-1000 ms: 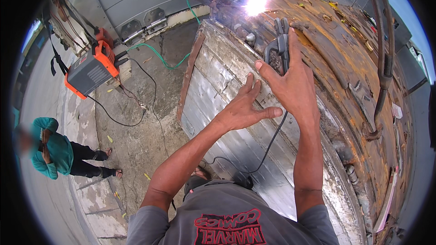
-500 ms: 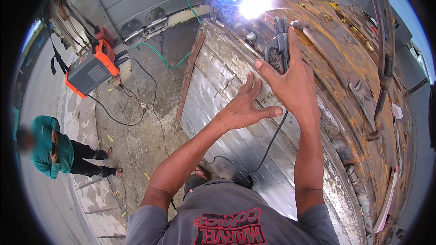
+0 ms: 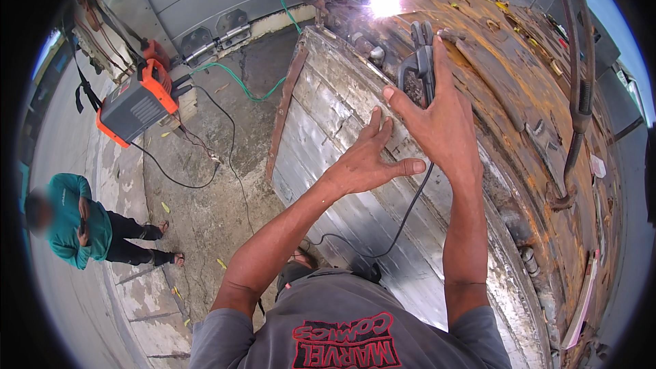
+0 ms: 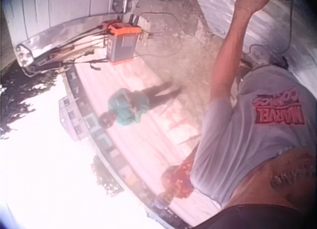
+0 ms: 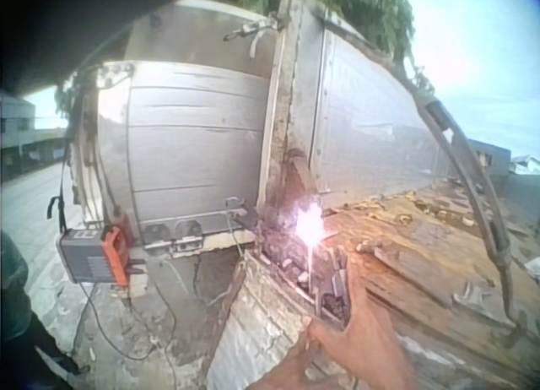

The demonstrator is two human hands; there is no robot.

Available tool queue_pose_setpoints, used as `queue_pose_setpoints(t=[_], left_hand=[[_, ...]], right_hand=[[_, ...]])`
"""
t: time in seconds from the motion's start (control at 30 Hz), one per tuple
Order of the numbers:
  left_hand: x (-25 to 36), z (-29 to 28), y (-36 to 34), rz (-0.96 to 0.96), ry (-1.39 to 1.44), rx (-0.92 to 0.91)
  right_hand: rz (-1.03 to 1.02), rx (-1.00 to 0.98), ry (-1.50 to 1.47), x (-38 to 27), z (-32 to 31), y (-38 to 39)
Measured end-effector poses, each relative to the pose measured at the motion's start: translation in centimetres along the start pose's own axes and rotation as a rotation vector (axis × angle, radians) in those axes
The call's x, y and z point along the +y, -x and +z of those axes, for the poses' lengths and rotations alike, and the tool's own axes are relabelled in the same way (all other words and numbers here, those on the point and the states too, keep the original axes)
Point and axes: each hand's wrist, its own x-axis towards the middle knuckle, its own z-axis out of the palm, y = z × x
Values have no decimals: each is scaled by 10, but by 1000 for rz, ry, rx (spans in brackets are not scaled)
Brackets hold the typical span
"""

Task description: The person uses a welding torch to join metal components on a vehicle frame. They hold the torch with their right hand and guide it along the seam, creating bright sparks and molten metal.

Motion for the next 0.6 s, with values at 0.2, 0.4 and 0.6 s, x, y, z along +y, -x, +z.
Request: queue_pose_setpoints(t=[0.2,0.4,0.6], left_hand=[[-1,1,0,1,13,-1],[-1,1,-1,16,13,4],[0,0,0,-7,2,-4]], right_hand=[[22,-7,11,-2,-1,1],[43,-14,-14,-5,-3,1],[42,-18,-16,-5,-2,1]])
